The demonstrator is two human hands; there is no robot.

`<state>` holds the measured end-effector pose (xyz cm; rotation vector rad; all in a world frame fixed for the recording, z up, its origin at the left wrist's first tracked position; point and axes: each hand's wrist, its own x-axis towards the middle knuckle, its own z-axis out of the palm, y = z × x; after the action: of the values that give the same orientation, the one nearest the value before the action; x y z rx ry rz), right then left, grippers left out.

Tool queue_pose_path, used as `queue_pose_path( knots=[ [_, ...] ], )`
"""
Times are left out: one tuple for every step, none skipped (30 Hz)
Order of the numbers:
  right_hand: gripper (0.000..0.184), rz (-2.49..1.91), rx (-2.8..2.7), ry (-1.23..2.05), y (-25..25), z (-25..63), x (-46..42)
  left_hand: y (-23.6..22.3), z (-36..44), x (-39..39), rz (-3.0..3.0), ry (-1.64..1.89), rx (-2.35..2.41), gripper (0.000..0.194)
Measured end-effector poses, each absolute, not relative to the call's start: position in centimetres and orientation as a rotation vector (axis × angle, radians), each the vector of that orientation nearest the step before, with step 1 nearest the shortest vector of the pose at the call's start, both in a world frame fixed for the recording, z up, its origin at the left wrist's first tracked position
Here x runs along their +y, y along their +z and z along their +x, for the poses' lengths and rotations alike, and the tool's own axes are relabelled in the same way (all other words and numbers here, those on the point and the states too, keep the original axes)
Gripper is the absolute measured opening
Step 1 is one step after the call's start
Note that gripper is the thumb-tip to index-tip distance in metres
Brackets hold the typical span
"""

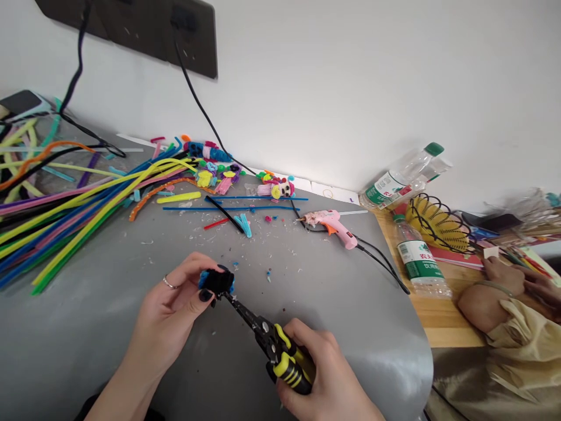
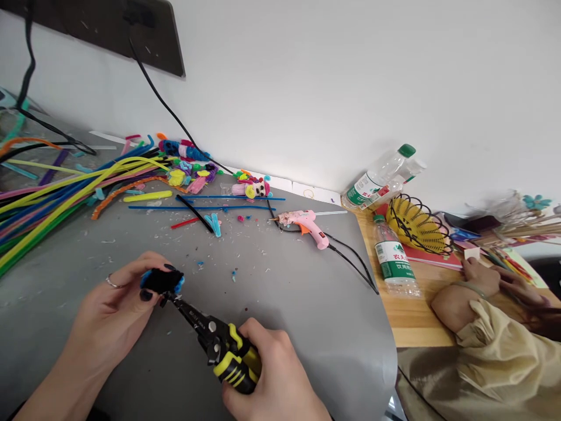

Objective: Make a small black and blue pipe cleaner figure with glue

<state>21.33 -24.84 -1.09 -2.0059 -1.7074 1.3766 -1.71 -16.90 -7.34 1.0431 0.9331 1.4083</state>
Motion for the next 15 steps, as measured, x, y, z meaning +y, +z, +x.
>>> queue_pose_path(
  knots=[
    [0.028,-2.02,-1.673,1.401,-0.99,21.32,-24.82,-7.31,-1.73,-16.9,1.036,1.407,0.936,0.018],
    [0.029,-2.035,-1.64,1.422,-0.91,21.3,-24.82,-7.3,-1.74,-16.9,1.032,1.408,0.936,0.019],
    [0.031,-2.047,-1.612,1.437,-0.87,21.28,-24.82,-7.3,-1.76,-16.9,1.032,1.411,0.931,0.02],
    [0.033,-2.053,-1.593,1.447,-0.86,21.28,-24.83,-7.32,-1.77,-16.9,1.034,1.414,0.924,0.021],
    [0.033,-2.053,-1.586,1.454,-0.87,21.27,-24.85,-7.34,-1.78,-16.89,1.038,1.418,0.919,0.021],
    [0.033,-2.047,-1.585,1.457,-0.91,21.28,-24.85,-7.35,-1.78,-16.89,1.041,1.419,0.919,0.021],
    [0.032,-2.039,-1.587,1.458,-0.95,21.29,-24.86,-7.36,-1.78,-16.89,1.048,1.422,0.92,0.021],
    [0.032,-2.03,-1.588,1.458,-1.0,21.3,-24.86,-7.36,-1.78,-16.88,1.052,1.421,0.927,0.022],
    [0.033,-2.024,-1.586,1.457,-1.05,21.32,-24.86,-7.35,-1.78,-16.87,1.056,1.417,0.935,0.022],
    [0.034,-2.022,-1.583,1.458,-1.08,21.34,-24.85,-7.33,-1.78,-16.86,1.058,1.411,0.941,0.023],
    [0.034,-2.024,-1.578,1.46,-1.1,21.35,-24.84,-7.31,-1.78,-16.84,1.058,1.406,0.946,0.023],
    [0.035,-2.027,-1.574,1.467,-1.11,21.37,-24.83,-7.28,-1.79,-16.82,1.057,1.402,0.947,0.023],
    [0.035,-2.028,-1.574,1.474,-1.11,21.39,-24.82,-7.24,-1.8,-16.79,1.054,1.404,0.944,0.023],
    [0.035,-2.029,-1.575,1.482,-1.1,21.4,-24.81,-7.21,-1.82,-16.77,1.051,1.406,0.941,0.022],
    [0.035,-2.029,-1.576,1.489,-1.08,21.42,-24.79,-7.18,-1.84,-16.75,1.048,1.411,0.938,0.022]
  ],
)
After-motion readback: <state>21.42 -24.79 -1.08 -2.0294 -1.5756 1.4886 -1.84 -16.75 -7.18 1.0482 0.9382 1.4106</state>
